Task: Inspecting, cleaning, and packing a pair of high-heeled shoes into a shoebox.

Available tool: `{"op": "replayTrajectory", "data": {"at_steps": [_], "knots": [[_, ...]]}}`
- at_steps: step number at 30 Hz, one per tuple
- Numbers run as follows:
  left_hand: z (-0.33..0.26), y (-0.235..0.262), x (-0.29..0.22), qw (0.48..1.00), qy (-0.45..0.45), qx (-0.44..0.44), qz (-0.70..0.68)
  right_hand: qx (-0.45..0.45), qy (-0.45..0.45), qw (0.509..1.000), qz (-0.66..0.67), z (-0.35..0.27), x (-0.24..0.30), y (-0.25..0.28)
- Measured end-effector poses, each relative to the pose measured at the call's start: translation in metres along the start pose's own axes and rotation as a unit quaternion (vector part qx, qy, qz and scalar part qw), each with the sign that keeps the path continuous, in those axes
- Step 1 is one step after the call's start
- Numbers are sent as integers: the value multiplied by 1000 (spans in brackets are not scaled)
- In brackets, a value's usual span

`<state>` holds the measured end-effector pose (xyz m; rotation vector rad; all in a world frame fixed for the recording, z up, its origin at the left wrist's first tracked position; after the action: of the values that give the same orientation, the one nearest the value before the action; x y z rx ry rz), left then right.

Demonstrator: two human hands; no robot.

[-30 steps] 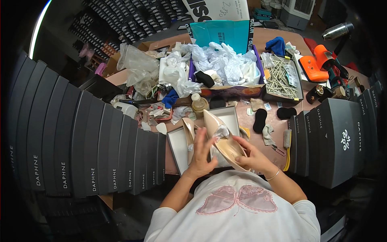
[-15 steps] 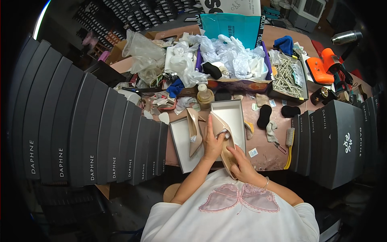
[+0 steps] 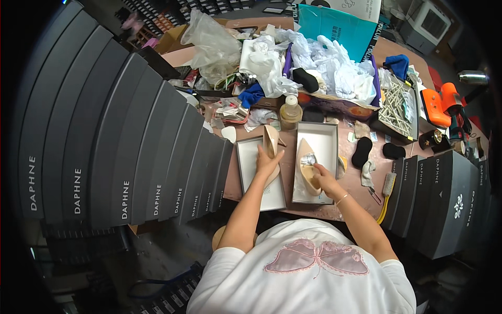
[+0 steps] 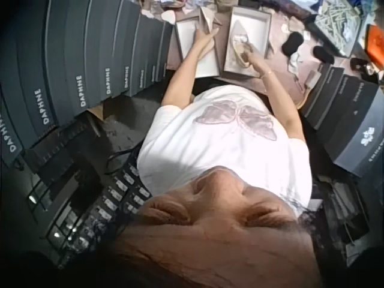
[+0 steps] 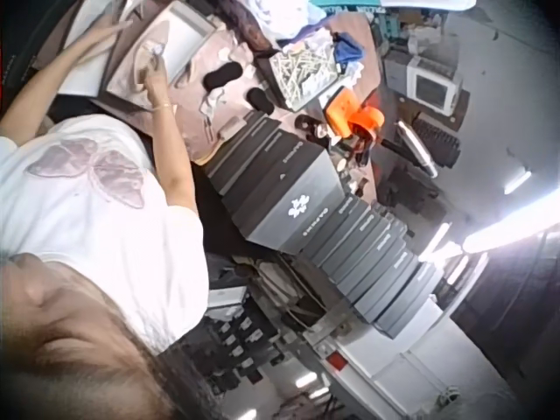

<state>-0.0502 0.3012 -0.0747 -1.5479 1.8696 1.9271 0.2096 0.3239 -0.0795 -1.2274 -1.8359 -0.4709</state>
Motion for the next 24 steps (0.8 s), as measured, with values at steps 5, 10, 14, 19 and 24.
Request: {"op": "replayTrajectory", "data": {"at_steps": [5,10,14,19,24], "knots": [[-16,29,6,983,-113,90,-109,-93,133,979,-125,-16,16,6],[-69,95,-87,803,-501,177,269,126,47,961,242,-56,91,12],[-84,77,-138,764,-604,-12,226,156,108,980,-62,-88,130,-2],[-98,6,-99,910,-123,232,-320,-53,211,974,68,-118,97,39],[-115,-72,-64,885,143,294,-332,-190,309,929,-76,-142,57,35]]}}
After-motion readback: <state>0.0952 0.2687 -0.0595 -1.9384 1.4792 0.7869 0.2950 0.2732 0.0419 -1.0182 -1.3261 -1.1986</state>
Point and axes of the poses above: each hand's wrist, its own z-axis towards the middle knuckle, its own y-axis out of the back of the hand, x = y × z, the point moved 2 cm from there along z, towards the middle knuckle, and after that the axes turned 8 degrees about z, right-handed, at the moved point
